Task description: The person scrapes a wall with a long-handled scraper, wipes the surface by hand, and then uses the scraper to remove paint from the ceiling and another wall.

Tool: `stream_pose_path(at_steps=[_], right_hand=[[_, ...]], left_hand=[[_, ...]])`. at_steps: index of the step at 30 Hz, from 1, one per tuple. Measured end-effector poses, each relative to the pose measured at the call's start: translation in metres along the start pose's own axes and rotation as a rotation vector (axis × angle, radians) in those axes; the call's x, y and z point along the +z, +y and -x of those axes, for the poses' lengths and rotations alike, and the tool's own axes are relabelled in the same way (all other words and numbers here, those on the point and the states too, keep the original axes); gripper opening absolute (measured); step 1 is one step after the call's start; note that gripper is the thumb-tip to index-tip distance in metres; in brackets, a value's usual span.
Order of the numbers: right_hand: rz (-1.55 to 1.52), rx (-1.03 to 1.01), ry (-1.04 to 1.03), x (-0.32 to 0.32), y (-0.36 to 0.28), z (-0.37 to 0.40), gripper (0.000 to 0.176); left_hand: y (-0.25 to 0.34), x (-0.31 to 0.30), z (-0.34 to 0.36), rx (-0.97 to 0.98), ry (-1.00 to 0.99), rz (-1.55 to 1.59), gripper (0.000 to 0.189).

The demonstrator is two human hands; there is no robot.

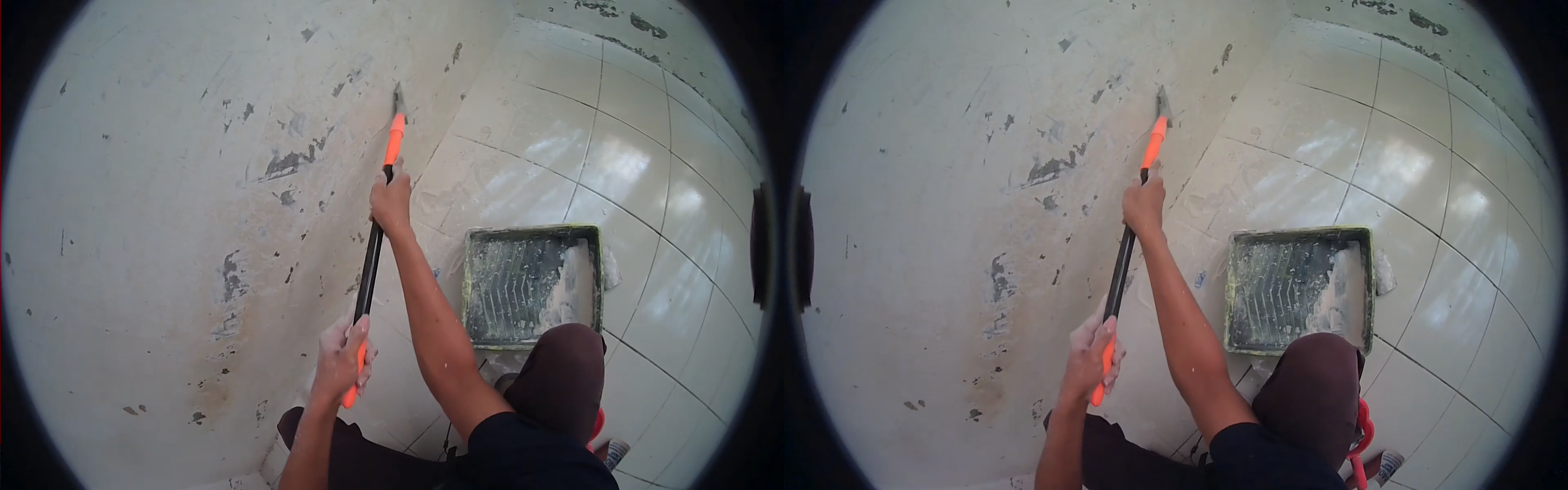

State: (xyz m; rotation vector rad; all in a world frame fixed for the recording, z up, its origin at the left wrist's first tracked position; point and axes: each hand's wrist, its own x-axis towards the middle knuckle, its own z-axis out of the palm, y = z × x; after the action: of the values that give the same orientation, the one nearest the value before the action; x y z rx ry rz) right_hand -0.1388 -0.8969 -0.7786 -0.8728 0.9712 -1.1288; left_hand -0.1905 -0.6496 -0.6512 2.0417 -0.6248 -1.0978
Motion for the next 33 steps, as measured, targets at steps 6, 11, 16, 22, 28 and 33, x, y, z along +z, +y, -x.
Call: stream_pose_path(at_steps=[6, 11, 16, 22, 28, 33], right_hand=[[-0.078, 0.124, -0.019, -0.007, -0.001, -0.038, 0.064], [-0.025, 0.051, -0.076, -0.005, -0.031, 0.016, 0.065], [0.051, -0.042, -0.009, 0.002, -0.023, -0.038, 0.067], [-0.090, 0.065, -0.138, -0.017, -0.018, -0.045, 0.062], [0.027, -0.007, -0.054, 0.002, -0.047, 0.009, 0.069], [0.003, 0.010, 0.039, 0.005, -0.025, -0.074, 0.038]], left_hand=[[0.003, 0.006, -0.033, 0.035, -0.043, -0.037, 0.057], [-0.007, 0.008, 0.030, 0.038, 0.057, 0.071, 0.042], [0.015, 0.001, -0.021, 0.075, -0.014, -0.044, 0.056], [0.015, 0.029, -0.007, 0.110, -0.019, -0.035, 0.056], [0.009, 0.000, 0.021, 0.059, 0.050, -0.006, 0.054], [0.014, 0.003, -0.049, 0.121, -0.006, -0.016, 0.040]])
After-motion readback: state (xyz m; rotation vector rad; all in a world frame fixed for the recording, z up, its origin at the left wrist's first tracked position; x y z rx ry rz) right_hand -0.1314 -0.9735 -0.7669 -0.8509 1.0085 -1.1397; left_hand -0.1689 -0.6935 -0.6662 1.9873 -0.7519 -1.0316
